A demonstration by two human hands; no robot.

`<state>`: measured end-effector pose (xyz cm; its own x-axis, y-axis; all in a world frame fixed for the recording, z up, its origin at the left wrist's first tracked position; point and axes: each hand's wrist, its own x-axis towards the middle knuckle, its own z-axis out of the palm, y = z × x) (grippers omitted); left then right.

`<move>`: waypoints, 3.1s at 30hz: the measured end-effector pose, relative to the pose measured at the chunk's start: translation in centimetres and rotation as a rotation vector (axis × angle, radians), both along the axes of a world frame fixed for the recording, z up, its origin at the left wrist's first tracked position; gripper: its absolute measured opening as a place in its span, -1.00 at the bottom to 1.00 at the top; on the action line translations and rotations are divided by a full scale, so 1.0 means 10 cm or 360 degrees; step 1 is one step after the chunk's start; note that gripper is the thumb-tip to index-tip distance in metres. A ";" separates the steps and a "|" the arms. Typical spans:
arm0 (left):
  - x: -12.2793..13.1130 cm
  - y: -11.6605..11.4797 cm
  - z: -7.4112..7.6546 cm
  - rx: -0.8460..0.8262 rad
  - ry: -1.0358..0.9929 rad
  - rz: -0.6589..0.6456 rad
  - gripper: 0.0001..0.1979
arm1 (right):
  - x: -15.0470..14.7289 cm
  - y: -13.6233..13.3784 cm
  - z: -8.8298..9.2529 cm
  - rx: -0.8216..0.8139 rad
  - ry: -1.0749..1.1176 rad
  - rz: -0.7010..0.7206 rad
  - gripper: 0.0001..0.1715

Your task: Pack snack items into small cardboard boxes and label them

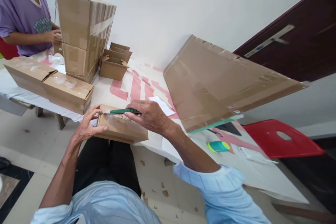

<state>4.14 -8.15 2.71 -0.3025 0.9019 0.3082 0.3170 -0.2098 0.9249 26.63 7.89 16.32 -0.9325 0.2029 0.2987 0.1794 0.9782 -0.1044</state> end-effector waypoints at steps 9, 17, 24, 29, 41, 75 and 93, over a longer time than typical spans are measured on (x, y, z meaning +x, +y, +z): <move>-0.02 -0.01 0.02 -0.0054 0.0020 0.0021 -0.43 | -0.09 -0.07 0.11 0.0189 -0.0192 -0.0045 -0.65; -0.06 0.01 0.05 -0.0053 0.0053 -0.0001 -0.45 | 0.11 0.04 0.12 0.0176 -0.0299 -0.0096 -0.67; -0.09 0.04 0.06 -0.0071 0.0102 0.0017 -0.34 | 0.63 0.38 0.03 0.0199 -0.0375 -0.0222 -0.71; -0.11 0.05 0.03 -0.0081 0.0125 0.0013 -0.25 | 1.14 0.52 0.01 -0.0013 -0.0160 -0.0299 -0.71; -0.17 0.12 0.19 -0.0198 0.0233 -0.0159 0.16 | 1.44 0.81 -1.46 -0.0281 0.0674 -0.0868 -0.62; -0.16 0.14 0.18 -0.0261 0.0112 -0.0229 0.28 | 0.76 -0.33 -0.99 -0.0092 0.0487 -0.0039 -0.77; -0.09 0.11 0.15 -0.0258 0.0149 -0.0151 0.27 | 0.50 0.15 -0.34 0.0435 -0.0653 -0.0574 -0.82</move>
<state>3.25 -7.08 4.24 -0.1910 0.9650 0.1796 0.3890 -0.0936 0.9165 31.68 9.43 12.95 -0.8695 0.4937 0.0156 0.4766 0.8301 0.2895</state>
